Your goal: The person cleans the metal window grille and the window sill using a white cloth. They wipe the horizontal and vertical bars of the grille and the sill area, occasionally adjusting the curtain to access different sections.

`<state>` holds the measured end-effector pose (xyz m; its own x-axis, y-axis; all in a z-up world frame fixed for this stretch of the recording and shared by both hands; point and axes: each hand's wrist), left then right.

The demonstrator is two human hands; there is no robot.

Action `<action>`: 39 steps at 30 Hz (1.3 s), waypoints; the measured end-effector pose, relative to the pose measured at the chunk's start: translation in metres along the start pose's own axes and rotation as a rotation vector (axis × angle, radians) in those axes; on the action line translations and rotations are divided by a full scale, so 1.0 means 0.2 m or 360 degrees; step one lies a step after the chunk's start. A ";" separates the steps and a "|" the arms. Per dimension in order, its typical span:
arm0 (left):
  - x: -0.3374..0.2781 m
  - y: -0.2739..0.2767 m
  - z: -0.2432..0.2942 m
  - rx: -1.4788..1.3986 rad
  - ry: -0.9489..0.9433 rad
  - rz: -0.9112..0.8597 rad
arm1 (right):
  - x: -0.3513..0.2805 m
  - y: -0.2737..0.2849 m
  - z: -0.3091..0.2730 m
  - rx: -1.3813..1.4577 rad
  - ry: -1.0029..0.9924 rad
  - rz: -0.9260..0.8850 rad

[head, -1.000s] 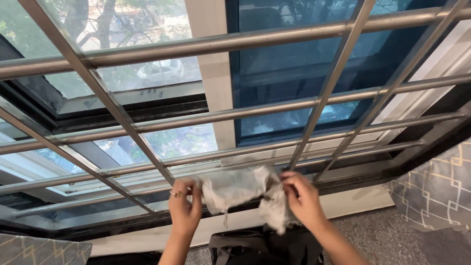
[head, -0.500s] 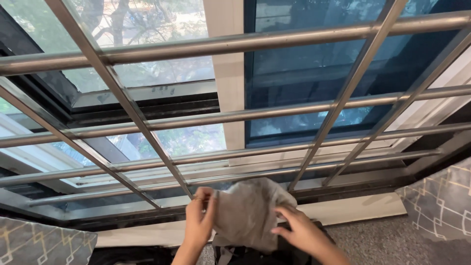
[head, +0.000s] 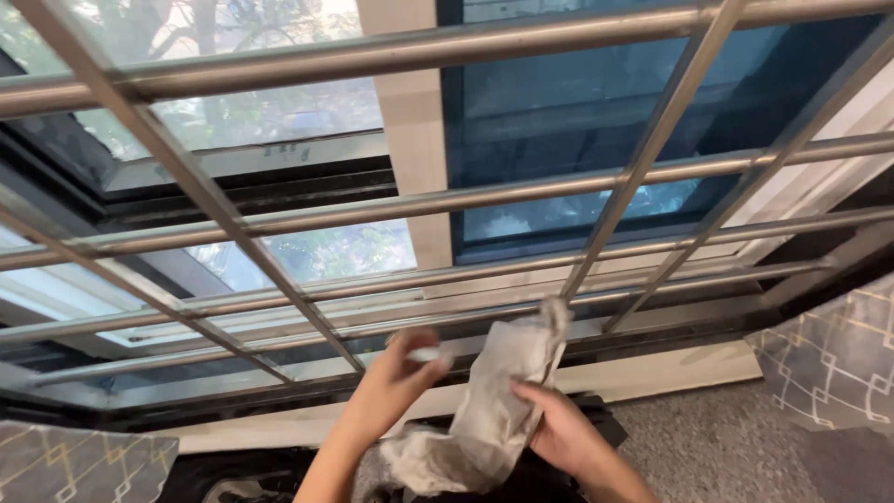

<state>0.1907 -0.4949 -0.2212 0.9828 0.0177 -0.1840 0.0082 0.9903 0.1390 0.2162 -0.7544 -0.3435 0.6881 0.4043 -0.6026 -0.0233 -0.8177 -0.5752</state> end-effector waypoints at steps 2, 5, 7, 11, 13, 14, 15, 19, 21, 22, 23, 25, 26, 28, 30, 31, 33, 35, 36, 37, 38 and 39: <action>-0.02 0.04 -0.34 0.0313 0.0058 -0.0233 | 0.05 0.07 -0.01 0.0189 -0.0026 -0.0110; -0.03 0.02 -0.70 0.0565 -0.0037 -0.0438 | 0.10 0.06 -0.02 0.0438 -0.0045 -0.0261; -0.02 -0.03 -0.81 0.0488 -0.0180 -0.0421 | 0.11 0.05 -0.03 0.0494 -0.0044 -0.0281; 0.02 -0.09 -0.76 -0.0200 -0.0187 -0.0493 | 0.13 0.09 -0.06 0.0317 -0.0054 -0.0153; 0.02 -0.12 -0.69 -0.0321 -0.0078 -0.0543 | 0.11 0.09 -0.07 0.0254 -0.0027 -0.0131; 0.03 -0.15 -0.66 -0.0083 -0.0255 -0.0474 | 0.11 0.08 -0.07 0.0230 -0.0047 -0.0138; 0.03 -0.17 -0.62 0.0155 -0.0427 -0.0404 | 0.10 0.07 -0.07 0.0208 -0.0067 -0.0143; 0.06 -0.22 -0.61 0.0111 -0.0608 -0.0397 | 0.04 0.09 -0.10 0.0179 0.0000 -0.0183; 0.06 -0.23 -0.61 -0.0224 -0.0361 -0.0387 | 0.05 0.19 -0.10 -0.0050 0.0314 -0.0172; 0.06 -0.23 -0.59 -0.0221 -0.0363 -0.0401 | -0.03 0.13 -0.09 -0.0042 0.0323 -0.0166; 0.06 -0.25 -0.58 -0.0159 -0.0287 -0.0319 | -0.11 0.06 -0.08 -0.0400 0.0121 0.0023; 0.07 -0.28 -0.54 -0.0096 -0.0212 -0.0253 | -0.18 0.05 -0.01 -0.0738 -0.0081 0.0227; 0.07 -0.30 -0.53 0.0015 -0.0196 -0.0319 | -0.17 0.10 0.05 -0.0664 0.0107 0.0024; 0.07 -0.34 -0.51 0.0124 -0.0175 -0.0403 | -0.12 0.22 0.12 -0.0581 0.0293 -0.0162; 0.09 -0.36 -0.48 0.0214 -0.0202 -0.0260 | -0.02 0.32 0.13 -0.0761 0.0461 0.0385; 0.12 -0.33 -0.57 0.0221 -0.0208 -0.0264 | -0.05 0.35 0.10 -0.0754 0.0468 0.0385; 0.19 -0.28 -0.73 0.0320 -0.0118 0.0188 | -0.12 0.40 0.04 -0.0397 0.0502 0.0368; 0.15 -0.22 -0.61 0.0096 0.0035 0.0331 | -0.18 0.47 0.00 -0.0332 0.0574 0.0477; 0.13 -0.18 -0.55 -0.0132 0.0194 0.0475 | -0.20 0.51 -0.03 -0.0269 0.0639 0.0586; 0.13 -0.15 -0.57 -0.0134 0.0193 0.0475 | -0.25 0.49 -0.06 -0.0271 0.0640 0.0587; 0.14 -0.12 -0.58 -0.0537 0.0122 0.0396 | -0.30 0.46 -0.09 -0.0428 0.0605 0.0573; 0.14 -0.08 -0.58 -0.0932 0.0047 0.0315 | -0.34 0.44 -0.11 -0.0582 0.0569 0.0553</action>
<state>0.1963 -0.4945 -0.3422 0.9497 0.2041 -0.2376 -0.2846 0.8791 -0.3824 0.1837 -0.8630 -0.3399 0.8868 -0.0214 -0.4616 -0.0830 -0.9901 -0.1135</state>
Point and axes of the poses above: each hand's wrist, its own x-axis towards the middle knuckle, its own y-axis out of the back of the hand, z = x × y, and after that the axes turned 8 degrees about -x, right-handed
